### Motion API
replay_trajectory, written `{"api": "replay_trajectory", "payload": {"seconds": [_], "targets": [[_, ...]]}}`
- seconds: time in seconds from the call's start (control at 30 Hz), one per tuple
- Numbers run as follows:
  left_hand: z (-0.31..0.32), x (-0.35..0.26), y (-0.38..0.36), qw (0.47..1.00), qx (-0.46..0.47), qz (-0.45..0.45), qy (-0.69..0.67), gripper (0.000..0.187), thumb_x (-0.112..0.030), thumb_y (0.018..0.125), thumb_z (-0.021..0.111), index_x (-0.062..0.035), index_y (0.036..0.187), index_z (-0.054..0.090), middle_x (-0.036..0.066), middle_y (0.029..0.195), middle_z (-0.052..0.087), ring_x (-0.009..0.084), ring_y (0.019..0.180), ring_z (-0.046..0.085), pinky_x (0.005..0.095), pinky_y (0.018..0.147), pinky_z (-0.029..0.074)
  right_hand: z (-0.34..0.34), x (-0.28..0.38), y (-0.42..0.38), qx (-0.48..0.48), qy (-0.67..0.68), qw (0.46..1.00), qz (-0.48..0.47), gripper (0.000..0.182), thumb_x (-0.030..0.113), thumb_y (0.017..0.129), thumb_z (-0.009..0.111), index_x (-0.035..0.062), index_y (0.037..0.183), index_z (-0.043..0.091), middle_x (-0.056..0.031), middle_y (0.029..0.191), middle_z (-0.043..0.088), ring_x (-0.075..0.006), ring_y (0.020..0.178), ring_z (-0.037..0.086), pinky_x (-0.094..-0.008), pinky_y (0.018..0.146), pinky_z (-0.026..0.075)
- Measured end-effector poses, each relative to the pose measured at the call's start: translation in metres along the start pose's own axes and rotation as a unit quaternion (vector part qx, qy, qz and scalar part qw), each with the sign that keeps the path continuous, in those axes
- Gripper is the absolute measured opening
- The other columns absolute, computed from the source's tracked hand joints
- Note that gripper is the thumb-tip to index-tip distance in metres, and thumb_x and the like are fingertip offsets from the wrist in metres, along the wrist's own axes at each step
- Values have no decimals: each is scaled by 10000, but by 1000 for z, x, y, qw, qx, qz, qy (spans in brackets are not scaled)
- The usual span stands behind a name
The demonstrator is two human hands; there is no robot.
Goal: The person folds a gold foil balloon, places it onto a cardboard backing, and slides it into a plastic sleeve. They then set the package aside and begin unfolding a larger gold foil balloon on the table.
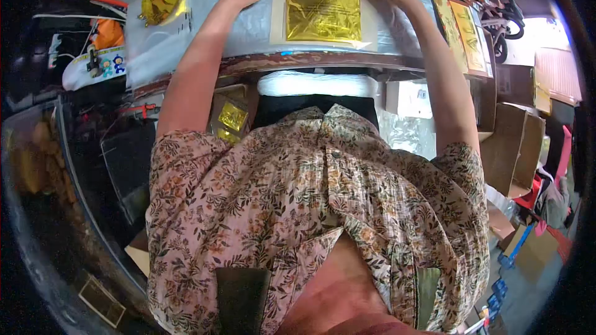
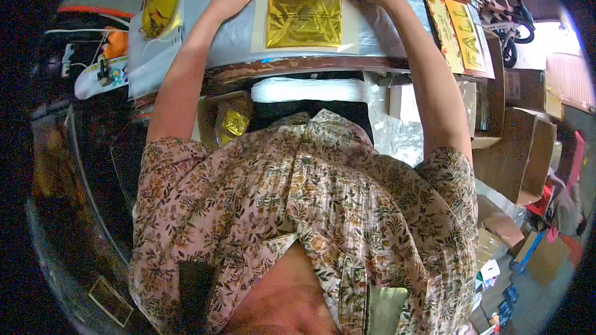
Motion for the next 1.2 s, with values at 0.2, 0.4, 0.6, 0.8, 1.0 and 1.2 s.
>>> {"api": "replay_trajectory", "payload": {"seconds": [0.2, 0.4, 0.6, 0.8, 1.0, 1.2], "targets": [[-10, -5, -20, 952, 45, -213, -216, 122, -134, 989, 655, -49, 1076, 666, -3, 922, 648, 89, 811, 605, 238, 746, 490, -24, 19, -4, 97, 243, 963, 63, 215, 203, 865, 818, 11, 807, 738, -14, 682, 668, -87, 604, 594, -259, 551, 462], [-50, -62, -32, 953, -2, -119, -277, 238, -117, 1013, 621, -46, 1241, 632, -29, 938, 650, 61, 801, 599, 220, 737, 489, -46, 53, -22, 31, 359, 928, 98, 134, 143, 878, 793, 23, 839, 748, -39, 744, 715, -115, 633, 637, -261, 594, 505], [-92, -12, -32, 968, 90, -20, -235, 324, -330, 1033, 572, -81, 1220, 662, 19, 1087, 693, 145, 954, 648, 336, 863, 517, -69, 97, -46, -20, 418, 906, 58, 123, 136, 920, 752, 40, 851, 720, -10, 736, 680, -99, 631, 611, -269, 599, 499], [-103, -119, -94, 902, 129, -30, -411, 390, -157, 1021, 600, -35, 1390, 565, 27, 1194, 681, 103, 934, 663, 262, 802, 523, -62, 140, -70, -20, 457, 889, 21, 124, 111, 953, 709, 51, 844, 701, 9, 727, 650, -92, 632, 590, -263, 613, 504], [-125, -162, -132, 975, 149, -154, 56, 522, -410, 954, 686, -83, 1359, 645, 87, 1099, 750, 173, 943, 709, 316, 797, 553, -18, 145, -76, 120, 270, 954, -46, 368, 320, 1042, 587, 98, 1327, 656, -64, 1236, 702, -185, 1120, 679, -395, 1004, 524], [-107, -193, -155, 988, 142, -51, 39, 380, -405, 903, 766, -40, 1007, 793, 31, 752, 723, 121, 641, 575, 300, 614, 469, -30, 234, -113, 33, 305, 949, -71, 174, 156, 985, 673, 5, 1054, 725, -25, 904, 721, -107, 814, 668, -286, 779, 561]]}}
Point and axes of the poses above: each hand's wrist, its own y-axis towards the middle knuckle, its own z-axis out of the palm, x = y × z, the point moved 9 cm from there along y, towards the middle knuckle
